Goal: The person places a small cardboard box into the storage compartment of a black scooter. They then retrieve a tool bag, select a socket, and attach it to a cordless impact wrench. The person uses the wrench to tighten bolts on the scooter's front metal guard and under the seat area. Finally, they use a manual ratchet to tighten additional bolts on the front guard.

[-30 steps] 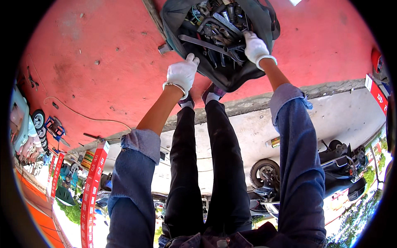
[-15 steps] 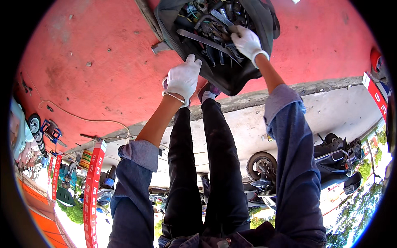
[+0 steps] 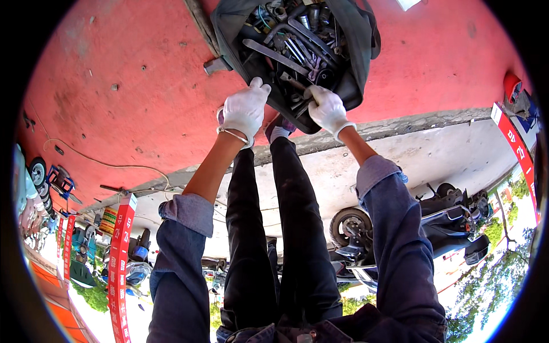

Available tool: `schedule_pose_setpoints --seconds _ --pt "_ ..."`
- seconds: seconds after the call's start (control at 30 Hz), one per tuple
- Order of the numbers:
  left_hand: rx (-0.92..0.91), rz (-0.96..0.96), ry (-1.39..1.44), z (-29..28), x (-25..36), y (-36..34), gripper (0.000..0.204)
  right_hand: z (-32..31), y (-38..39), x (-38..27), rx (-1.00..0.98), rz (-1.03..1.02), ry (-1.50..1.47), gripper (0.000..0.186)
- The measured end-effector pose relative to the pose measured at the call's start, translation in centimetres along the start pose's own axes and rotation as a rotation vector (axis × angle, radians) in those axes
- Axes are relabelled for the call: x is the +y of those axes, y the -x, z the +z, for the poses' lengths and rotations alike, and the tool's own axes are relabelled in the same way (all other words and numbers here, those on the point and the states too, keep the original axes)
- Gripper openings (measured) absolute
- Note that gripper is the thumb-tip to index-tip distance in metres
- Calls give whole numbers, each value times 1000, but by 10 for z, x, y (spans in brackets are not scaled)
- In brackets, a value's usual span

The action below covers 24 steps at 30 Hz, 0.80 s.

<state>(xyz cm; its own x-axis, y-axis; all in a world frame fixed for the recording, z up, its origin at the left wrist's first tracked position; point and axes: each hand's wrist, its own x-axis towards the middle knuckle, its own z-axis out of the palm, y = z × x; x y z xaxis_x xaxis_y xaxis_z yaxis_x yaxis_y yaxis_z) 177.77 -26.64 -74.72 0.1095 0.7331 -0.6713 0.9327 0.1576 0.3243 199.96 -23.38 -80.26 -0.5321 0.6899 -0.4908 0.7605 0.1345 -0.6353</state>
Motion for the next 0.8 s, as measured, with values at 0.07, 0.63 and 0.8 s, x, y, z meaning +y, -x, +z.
schedule_pose_setpoints --seconds 0.07,0.63,0.8 --pt "-21 -12 -6 -2 0 1 19 -11 -11 9 13 -7 -71 14" --pt "33 14 107 -7 0 -3 19 -60 -80 47 231 352 -30 43" --pt "41 22 120 -2 -1 -6 19 -42 -123 7 272 307 -46 59"
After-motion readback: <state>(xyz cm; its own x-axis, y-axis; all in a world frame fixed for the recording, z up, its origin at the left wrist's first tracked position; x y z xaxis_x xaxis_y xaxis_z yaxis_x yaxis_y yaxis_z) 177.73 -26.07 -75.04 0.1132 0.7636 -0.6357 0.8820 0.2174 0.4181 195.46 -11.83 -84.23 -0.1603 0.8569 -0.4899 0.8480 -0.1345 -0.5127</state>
